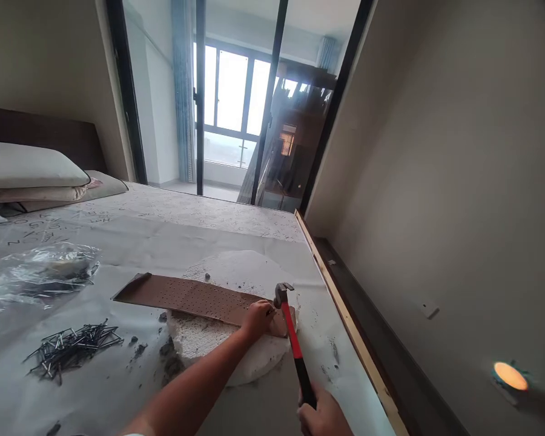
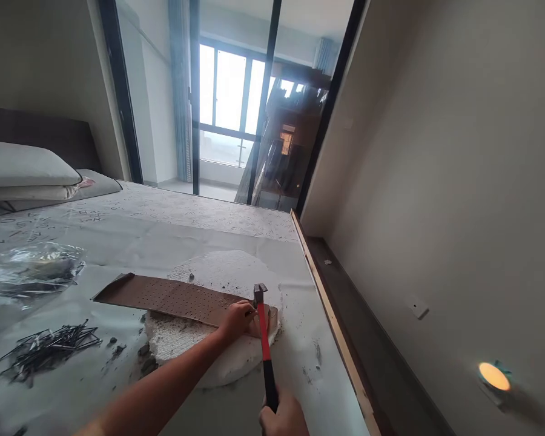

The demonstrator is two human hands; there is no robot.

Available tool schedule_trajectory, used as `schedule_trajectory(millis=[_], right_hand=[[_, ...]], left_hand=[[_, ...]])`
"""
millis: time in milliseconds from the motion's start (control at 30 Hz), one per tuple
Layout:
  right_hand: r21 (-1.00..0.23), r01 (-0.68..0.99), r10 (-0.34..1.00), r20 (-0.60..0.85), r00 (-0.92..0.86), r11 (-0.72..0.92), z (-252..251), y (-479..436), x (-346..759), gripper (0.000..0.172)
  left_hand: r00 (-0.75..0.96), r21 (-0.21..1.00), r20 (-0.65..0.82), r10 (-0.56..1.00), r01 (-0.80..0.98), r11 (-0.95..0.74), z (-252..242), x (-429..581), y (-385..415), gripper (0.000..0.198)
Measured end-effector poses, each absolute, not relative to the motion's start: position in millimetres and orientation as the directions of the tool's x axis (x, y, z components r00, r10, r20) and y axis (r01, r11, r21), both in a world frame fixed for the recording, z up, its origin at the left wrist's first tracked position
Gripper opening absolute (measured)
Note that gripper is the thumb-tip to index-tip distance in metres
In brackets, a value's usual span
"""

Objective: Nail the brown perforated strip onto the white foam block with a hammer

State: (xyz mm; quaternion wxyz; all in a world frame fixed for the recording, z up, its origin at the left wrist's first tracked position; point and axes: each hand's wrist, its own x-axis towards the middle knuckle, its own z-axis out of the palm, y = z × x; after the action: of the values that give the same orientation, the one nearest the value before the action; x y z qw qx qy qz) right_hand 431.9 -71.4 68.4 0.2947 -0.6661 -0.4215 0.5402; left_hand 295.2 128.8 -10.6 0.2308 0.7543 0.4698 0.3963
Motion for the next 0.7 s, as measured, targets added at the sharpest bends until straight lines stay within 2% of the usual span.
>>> schedule_trajectory(millis=[200,600,700], right_hand=[[-0.894,0.135,0.904,-0.423,0.053,-0.427,53,-74,429,0.005],[-0.866,0.284,0.910,-0.405,0.089,-0.413,54,-71,433,0.006],[-0.867,0.279,0.910,-0.406,0.088,-0.413,55,-72,432,0.004]], left_hand=[[0.263,0.702,0.437,0.860,0.498,-0.509,-12,295,128,0.024],[0.278,0.712,0.369,0.887,0.529,-0.462,-13,294,131,0.024],[0.279,0.713,0.385,0.880,0.516,-0.476,-14,294,131,0.023]])
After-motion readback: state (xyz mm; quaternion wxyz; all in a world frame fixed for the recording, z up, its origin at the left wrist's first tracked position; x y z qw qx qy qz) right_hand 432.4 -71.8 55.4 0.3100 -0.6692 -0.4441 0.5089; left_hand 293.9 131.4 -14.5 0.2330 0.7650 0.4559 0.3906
